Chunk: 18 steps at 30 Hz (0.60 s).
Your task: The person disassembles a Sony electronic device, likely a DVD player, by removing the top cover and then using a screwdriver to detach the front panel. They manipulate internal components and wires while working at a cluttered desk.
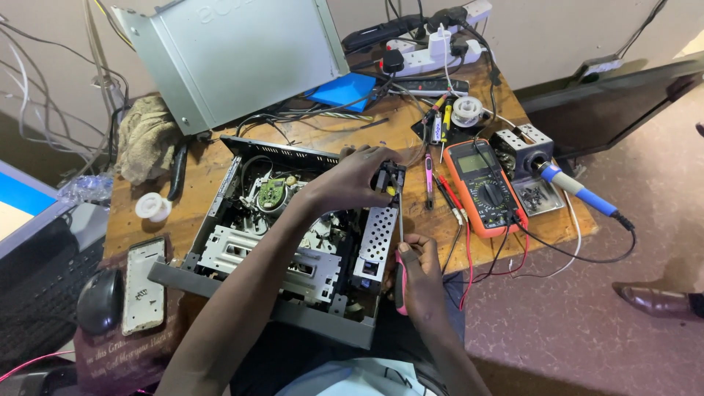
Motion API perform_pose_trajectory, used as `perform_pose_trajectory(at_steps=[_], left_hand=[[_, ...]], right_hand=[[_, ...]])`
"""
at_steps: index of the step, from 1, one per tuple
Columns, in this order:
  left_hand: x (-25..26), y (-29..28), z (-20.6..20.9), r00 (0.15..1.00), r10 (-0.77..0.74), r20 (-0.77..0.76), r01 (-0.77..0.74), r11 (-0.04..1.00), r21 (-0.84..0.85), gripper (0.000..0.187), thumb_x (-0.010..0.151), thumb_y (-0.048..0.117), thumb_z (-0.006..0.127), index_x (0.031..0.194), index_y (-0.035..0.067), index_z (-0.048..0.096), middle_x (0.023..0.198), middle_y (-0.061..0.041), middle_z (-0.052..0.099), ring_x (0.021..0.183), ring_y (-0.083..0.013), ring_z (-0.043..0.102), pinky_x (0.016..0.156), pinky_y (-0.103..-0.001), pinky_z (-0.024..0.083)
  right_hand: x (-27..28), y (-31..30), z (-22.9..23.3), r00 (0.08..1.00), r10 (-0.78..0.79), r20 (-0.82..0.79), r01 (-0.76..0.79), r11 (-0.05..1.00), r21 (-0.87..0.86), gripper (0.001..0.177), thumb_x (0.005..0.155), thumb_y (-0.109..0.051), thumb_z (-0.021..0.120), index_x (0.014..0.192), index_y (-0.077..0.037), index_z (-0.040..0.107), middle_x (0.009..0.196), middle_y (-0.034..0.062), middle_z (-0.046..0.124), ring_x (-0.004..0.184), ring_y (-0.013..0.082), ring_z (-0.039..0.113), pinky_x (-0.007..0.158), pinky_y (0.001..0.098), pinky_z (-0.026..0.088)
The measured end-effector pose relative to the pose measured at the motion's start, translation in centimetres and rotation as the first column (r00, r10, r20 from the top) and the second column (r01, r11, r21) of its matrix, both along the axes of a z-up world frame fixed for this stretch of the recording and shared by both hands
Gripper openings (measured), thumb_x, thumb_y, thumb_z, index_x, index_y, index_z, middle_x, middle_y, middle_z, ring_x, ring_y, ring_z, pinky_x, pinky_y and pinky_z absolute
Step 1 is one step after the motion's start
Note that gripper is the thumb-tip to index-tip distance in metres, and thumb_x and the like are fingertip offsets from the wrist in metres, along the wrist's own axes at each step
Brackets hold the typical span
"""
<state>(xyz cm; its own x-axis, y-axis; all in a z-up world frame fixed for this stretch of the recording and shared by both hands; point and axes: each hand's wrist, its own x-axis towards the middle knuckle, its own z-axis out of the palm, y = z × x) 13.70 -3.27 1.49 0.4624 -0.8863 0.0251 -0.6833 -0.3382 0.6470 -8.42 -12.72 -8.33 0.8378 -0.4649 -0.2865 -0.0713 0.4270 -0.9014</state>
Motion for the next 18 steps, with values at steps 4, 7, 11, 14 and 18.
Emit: perform_pose_trajectory(at_steps=[4,7,11,14,18], left_hand=[[0.0,0.1,-0.5,1.0,0.0,-0.009,0.0,1.0,-0.008,0.073,0.082,0.024,0.081,0.15,0.013,0.058,0.128,-0.015,0.071,0.121,-0.0326,0.062,0.12,-0.054,0.021],[0.1,0.1,-0.2,1.0,-0.006,-0.01,0.006,1.0,-0.001,0.073,0.082,0.025,0.081,0.15,0.013,0.057,0.13,-0.016,0.071,0.122,-0.0325,0.061,0.12,-0.054,0.021],[0.0,0.3,0.2,1.0,-0.011,-0.019,0.011,1.0,-0.008,0.075,0.082,0.027,0.083,0.151,0.012,0.058,0.132,-0.016,0.071,0.124,-0.0329,0.061,0.12,-0.054,0.022],[-0.7,0.6,1.6,1.0,-0.018,-0.015,0.019,1.0,0.008,0.074,0.084,0.028,0.082,0.151,0.013,0.057,0.133,-0.017,0.07,0.126,-0.0344,0.061,0.122,-0.055,0.02],[-0.5,0.5,1.1,1.0,-0.022,-0.013,0.022,0.999,0.029,0.075,0.084,0.032,0.083,0.152,0.013,0.057,0.134,-0.017,0.07,0.127,-0.034,0.06,0.122,-0.056,0.02]], right_hand=[[-0.1,0.1,-0.2,1.0,-0.017,0.011,0.017,1.0,0.021,0.036,0.107,-0.023,0.062,0.136,-0.006,0.051,0.076,0.0247,0.068,0.053,0.0422,0.073,0.033,0.0432,0.055],[-0.1,0.2,0.0,1.0,-0.021,0.01,0.021,1.0,0.022,0.035,0.107,-0.023,0.062,0.136,-0.006,0.05,0.076,0.0246,0.068,0.052,0.0395,0.072,0.033,0.0421,0.054],[-0.5,0.4,1.5,0.999,-0.039,0.015,0.039,0.999,0.002,0.031,0.108,-0.021,0.061,0.134,-0.006,0.052,0.077,0.0245,0.067,0.05,0.0391,0.072,0.032,0.0419,0.054],[0.1,0.2,0.6,0.999,-0.024,0.024,0.024,1.0,0.012,0.034,0.107,-0.022,0.062,0.135,-0.006,0.052,0.076,0.0236,0.069,0.051,0.0399,0.073,0.031,0.041,0.055],[-0.2,0.4,1.6,0.999,-0.037,0.036,0.035,0.998,0.057,0.032,0.109,-0.021,0.06,0.135,-0.007,0.051,0.075,0.0234,0.068,0.051,0.0414,0.071,0.03,0.041,0.052]])
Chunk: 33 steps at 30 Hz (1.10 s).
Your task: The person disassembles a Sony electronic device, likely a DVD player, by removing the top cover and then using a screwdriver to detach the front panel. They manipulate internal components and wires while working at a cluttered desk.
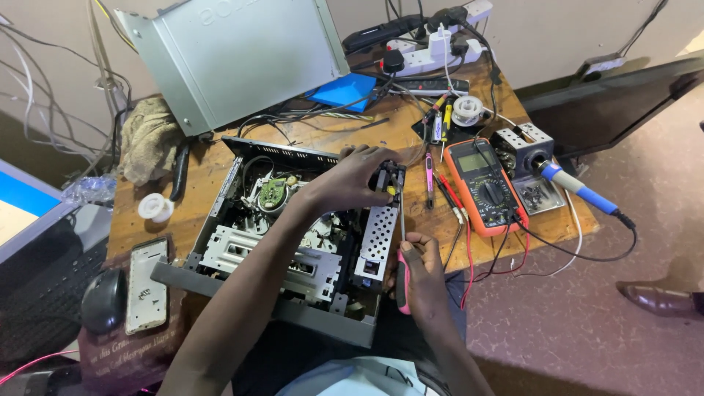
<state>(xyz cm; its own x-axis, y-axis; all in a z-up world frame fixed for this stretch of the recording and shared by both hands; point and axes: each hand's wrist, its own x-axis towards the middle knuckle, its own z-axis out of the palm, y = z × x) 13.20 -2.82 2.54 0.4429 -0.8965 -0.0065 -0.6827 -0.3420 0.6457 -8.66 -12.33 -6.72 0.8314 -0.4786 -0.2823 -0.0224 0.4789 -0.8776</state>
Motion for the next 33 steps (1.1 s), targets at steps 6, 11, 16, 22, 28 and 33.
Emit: perform_pose_trajectory(at_steps=[6,11,16,22,28,33], left_hand=[[-4.6,0.4,1.2,0.886,0.214,0.412,-0.256,0.965,0.049,0.065,0.095,0.046,0.077,0.143,0.008,0.056,0.138,-0.015,0.057,0.132,-0.0342,0.048,0.116,-0.053,0.037],[-11.5,0.3,2.2,0.87,0.289,0.398,-0.429,0.843,0.324,0.103,0.089,0.066,0.083,0.16,0.004,0.041,0.139,-0.013,0.067,0.139,-0.0371,0.047,0.123,-0.05,0.031],[-12.3,0.2,1.4,0.909,0.247,0.334,-0.361,0.868,0.341,0.107,0.097,0.06,0.065,0.172,0.001,0.016,0.123,-0.018,0.073,0.132,-0.0405,0.056,0.129,-0.057,0.013],[-12.0,0.7,1.1,0.893,0.292,0.341,-0.357,0.923,0.145,0.092,0.08,0.034,0.069,0.159,-0.005,0.043,0.091,-0.017,0.079,0.112,-0.0407,0.069,0.118,-0.065,0.029],[-11.6,1.1,0.6,0.889,0.328,0.319,-0.364,0.929,0.059,0.085,0.079,0.031,0.071,0.154,-0.004,0.053,0.072,-0.012,0.077,0.111,-0.0399,0.073,0.114,-0.063,0.03],[-11.7,0.9,1.1,0.89,0.339,0.304,-0.365,0.931,0.03,0.084,0.078,0.032,0.073,0.153,-0.002,0.055,0.07,-0.012,0.078,0.112,-0.0395,0.075,0.114,-0.061,0.03]], right_hand=[[-0.8,-0.2,3.4,0.953,0.059,-0.297,-0.039,0.997,0.073,0.029,0.111,-0.028,0.049,0.136,-0.014,0.051,0.092,0.0188,0.064,0.069,0.0304,0.061,0.054,0.0419,0.049],[-0.4,0.6,0.7,0.966,0.063,-0.25,-0.039,0.994,0.098,0.026,0.11,-0.023,0.056,0.132,-0.011,0.048,0.089,0.0169,0.063,0.058,0.028,0.06,0.045,0.0398,0.046],[-0.2,1.0,-1.2,0.973,0.044,-0.226,-0.03,0.997,0.065,0.027,0.108,-0.02,0.053,0.133,-0.013,0.047,0.092,0.0188,0.064,0.053,0.0262,0.06,0.037,0.0368,0.043],[-0.1,0.0,-6.2,0.994,0.039,-0.099,-0.028,0.994,0.11,0.032,0.105,-0.012,0.051,0.136,-0.016,0.047,0.085,0.0172,0.062,0.053,0.0328,0.066,0.031,0.0408,0.05],[-0.6,0.3,-3.8,0.992,0.033,-0.121,-0.017,0.992,0.129,0.034,0.103,-0.008,0.051,0.137,-0.013,0.048,0.082,0.0208,0.064,0.052,0.0344,0.067,0.028,0.0413,0.047],[-1.3,0.0,-2.0,0.99,0.04,-0.133,-0.025,0.993,0.113,0.035,0.102,-0.008,0.054,0.137,-0.011,0.049,0.083,0.0235,0.066,0.051,0.0348,0.067,0.028,0.0418,0.048]])
